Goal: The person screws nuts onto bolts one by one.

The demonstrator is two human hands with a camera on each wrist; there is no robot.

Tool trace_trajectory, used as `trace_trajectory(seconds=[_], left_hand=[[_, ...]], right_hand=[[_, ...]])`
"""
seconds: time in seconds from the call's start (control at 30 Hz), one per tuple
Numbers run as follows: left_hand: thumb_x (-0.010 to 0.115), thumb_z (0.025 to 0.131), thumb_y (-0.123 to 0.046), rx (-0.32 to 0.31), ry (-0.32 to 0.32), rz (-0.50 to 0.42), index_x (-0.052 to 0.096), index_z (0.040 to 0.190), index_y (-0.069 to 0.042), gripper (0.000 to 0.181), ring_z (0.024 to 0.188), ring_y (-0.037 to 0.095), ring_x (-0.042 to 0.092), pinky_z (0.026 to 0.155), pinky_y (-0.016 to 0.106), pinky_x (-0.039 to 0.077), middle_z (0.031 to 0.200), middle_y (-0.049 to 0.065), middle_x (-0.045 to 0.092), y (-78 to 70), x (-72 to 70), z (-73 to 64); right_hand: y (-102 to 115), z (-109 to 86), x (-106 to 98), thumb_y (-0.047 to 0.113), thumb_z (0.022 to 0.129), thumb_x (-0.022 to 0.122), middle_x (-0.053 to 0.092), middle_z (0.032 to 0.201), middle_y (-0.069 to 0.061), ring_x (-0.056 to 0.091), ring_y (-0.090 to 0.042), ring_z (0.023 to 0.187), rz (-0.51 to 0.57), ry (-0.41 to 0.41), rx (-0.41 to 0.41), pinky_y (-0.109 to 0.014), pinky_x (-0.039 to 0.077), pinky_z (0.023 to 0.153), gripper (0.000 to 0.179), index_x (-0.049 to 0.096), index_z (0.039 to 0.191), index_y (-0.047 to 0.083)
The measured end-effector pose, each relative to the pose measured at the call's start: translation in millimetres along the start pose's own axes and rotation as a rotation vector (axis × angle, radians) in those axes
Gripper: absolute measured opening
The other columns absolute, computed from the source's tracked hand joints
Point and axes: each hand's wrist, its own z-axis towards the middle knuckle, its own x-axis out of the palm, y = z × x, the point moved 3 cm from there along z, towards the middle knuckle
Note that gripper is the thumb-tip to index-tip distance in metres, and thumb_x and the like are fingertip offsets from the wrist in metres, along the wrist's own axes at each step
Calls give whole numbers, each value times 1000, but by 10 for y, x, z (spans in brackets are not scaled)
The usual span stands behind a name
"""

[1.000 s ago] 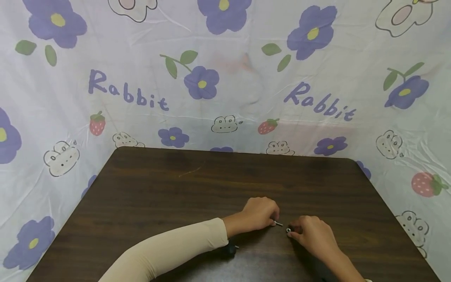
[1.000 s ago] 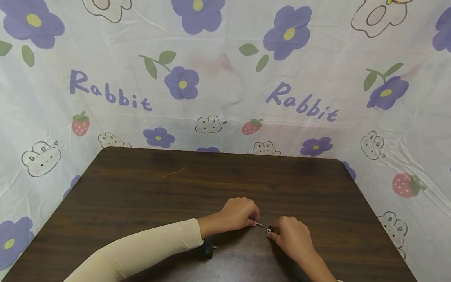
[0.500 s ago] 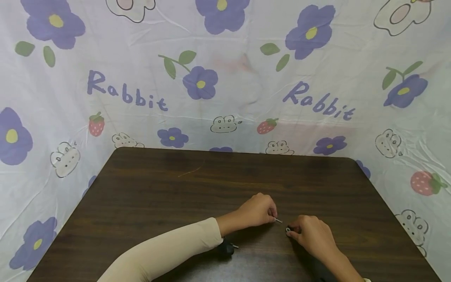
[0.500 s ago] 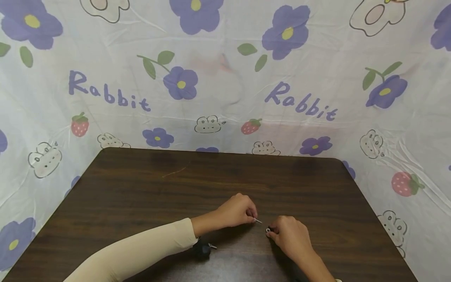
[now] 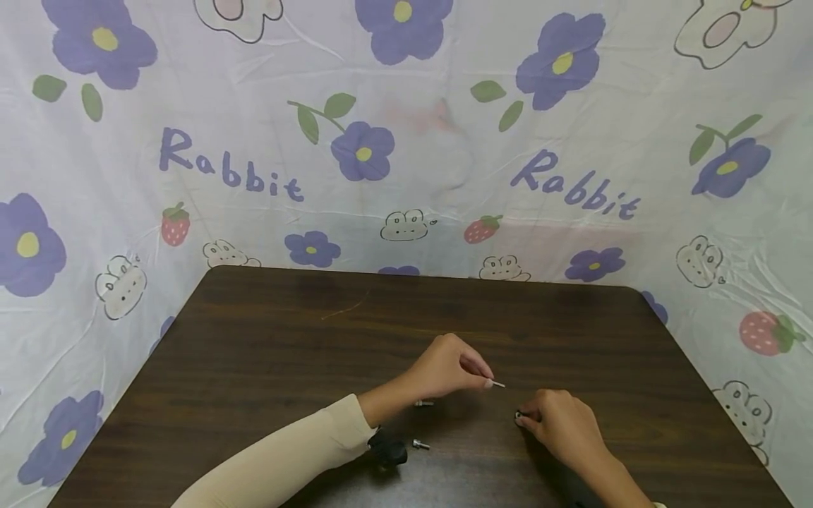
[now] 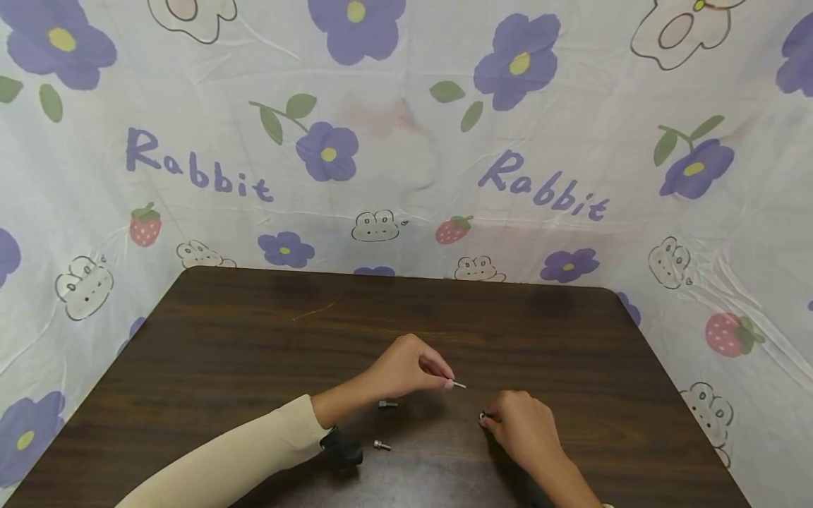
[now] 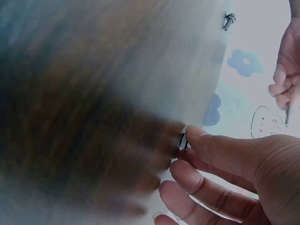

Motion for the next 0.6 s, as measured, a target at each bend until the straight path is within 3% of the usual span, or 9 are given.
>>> trace_trajectory(seconds=[0.37,0.5,0.6], left_hand=[[83,86,-14,-47,-77,-319,81,92,-9,8,80,21,76,75,33,62,85,2,78,-78,-312,-281],[83,87,-14,-43,-96,-368,81,95,-7,11,83,28,76,78,43,62,86,4,78,-119,-414,-380],[83,87,-16,-37,-114,-357,81,96,-8,13,84,29,76,79,46,61,87,4,78,-145,-488,-450]], right_hand=[[50,-4,7,12,78,87,68,73,10,61,-4,60,-50,-7,-29,-23,51,52,10,79,78,17],[77,9,12,10,79,87,68,71,10,61,-4,60,-69,1,-66,-23,53,53,10,78,77,15],[76,19,5,8,81,85,69,71,8,63,-5,61,-24,15,-72,-23,54,54,9,78,79,12]])
